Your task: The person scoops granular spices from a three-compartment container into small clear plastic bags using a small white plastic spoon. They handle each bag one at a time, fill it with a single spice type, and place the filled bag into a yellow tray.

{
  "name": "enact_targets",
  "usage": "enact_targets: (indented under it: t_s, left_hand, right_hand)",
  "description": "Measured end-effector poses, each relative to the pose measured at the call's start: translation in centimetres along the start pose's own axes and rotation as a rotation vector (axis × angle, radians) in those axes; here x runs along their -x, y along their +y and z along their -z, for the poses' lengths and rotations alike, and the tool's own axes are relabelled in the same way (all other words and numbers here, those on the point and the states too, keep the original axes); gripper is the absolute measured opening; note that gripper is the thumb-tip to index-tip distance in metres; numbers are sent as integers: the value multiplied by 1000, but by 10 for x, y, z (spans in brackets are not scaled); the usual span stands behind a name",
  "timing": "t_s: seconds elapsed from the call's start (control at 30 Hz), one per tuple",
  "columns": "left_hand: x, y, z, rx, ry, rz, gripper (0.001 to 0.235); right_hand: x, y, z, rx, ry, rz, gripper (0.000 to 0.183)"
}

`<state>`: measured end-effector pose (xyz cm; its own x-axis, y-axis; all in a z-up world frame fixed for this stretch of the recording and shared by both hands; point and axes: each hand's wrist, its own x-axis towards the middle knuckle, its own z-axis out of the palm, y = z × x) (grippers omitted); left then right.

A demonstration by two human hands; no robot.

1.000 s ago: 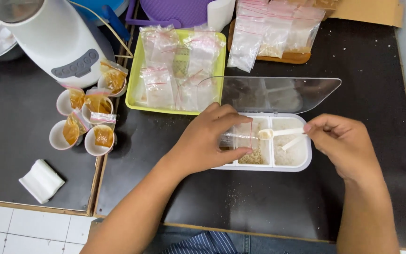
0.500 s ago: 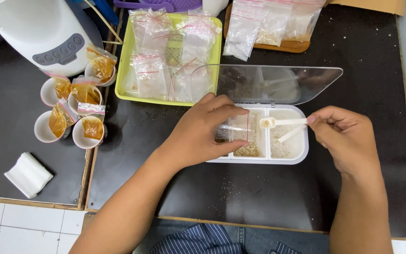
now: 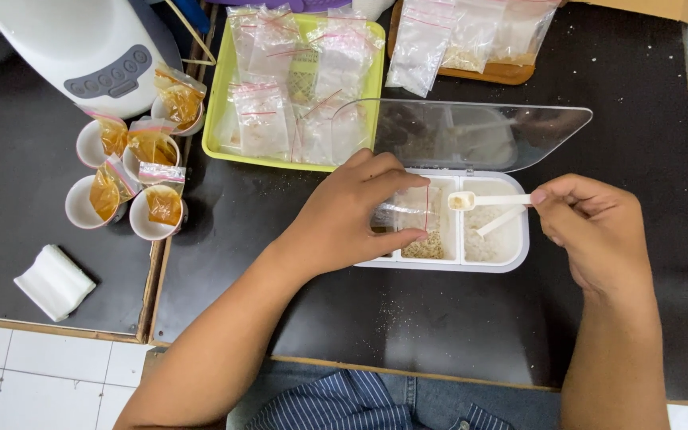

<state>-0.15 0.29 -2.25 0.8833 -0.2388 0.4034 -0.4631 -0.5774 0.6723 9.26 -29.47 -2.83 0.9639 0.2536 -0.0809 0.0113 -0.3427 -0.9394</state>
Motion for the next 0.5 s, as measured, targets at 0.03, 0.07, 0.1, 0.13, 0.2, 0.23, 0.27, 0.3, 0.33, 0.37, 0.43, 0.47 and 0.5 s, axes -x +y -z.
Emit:
enact_targets:
  t_s: [0.03,0.07,0.1,0.13,0.2,0.23,0.27,0.3,0.33,0.37,0.43,0.47,0.5]
  left_hand:
    - [0,0,0,-12,-2,-12,50]
    - [0,0,0,-25,-4,-24,51]
    - [0,0,0,-24,-3,-22,51]
    - [0,0,0,-31,16,-60,50]
    - [0,2,0,-41,40,-97,49]
    - [0,3,0,-54,48,-135,50]
    - [0,5,0,-67,54,-170,51]
    - [1,6,-1,-70,57,-166,51]
    - [3,8,-2,-43,48,-135,52]
    - [4,10,-3,-16,40,-104,53]
    - [4,12,-3,4,32,-92,52]
    - [4,13,-3,27,22,-85,51]
    - [4,13,-3,27,24,-84,51]
  right_hand:
    - [2,-3,-1,-45,-20,22,19]
    - [3,-7,-3,-90,-41,46,22]
    - [6,-3,-4,-89,-43,44,22]
    - [8,0,-4,-78,-50,55,19]
    - [13,2,-5,-66,-60,69,16]
    - [15,2,-5,-17,-112,110,10]
    - [18,2,-6,31,-165,148,6]
    - [20,-4,-8,30,-170,150,6]
    - [22,-11,-10,66,-192,152,6]
    - [25,-17,-12,102,-213,154,8]
    - [28,-23,-15,84,-211,226,7]
    - [30,-26,-16,68,-203,297,6]
    - [30,-28,-19,68,-205,298,6]
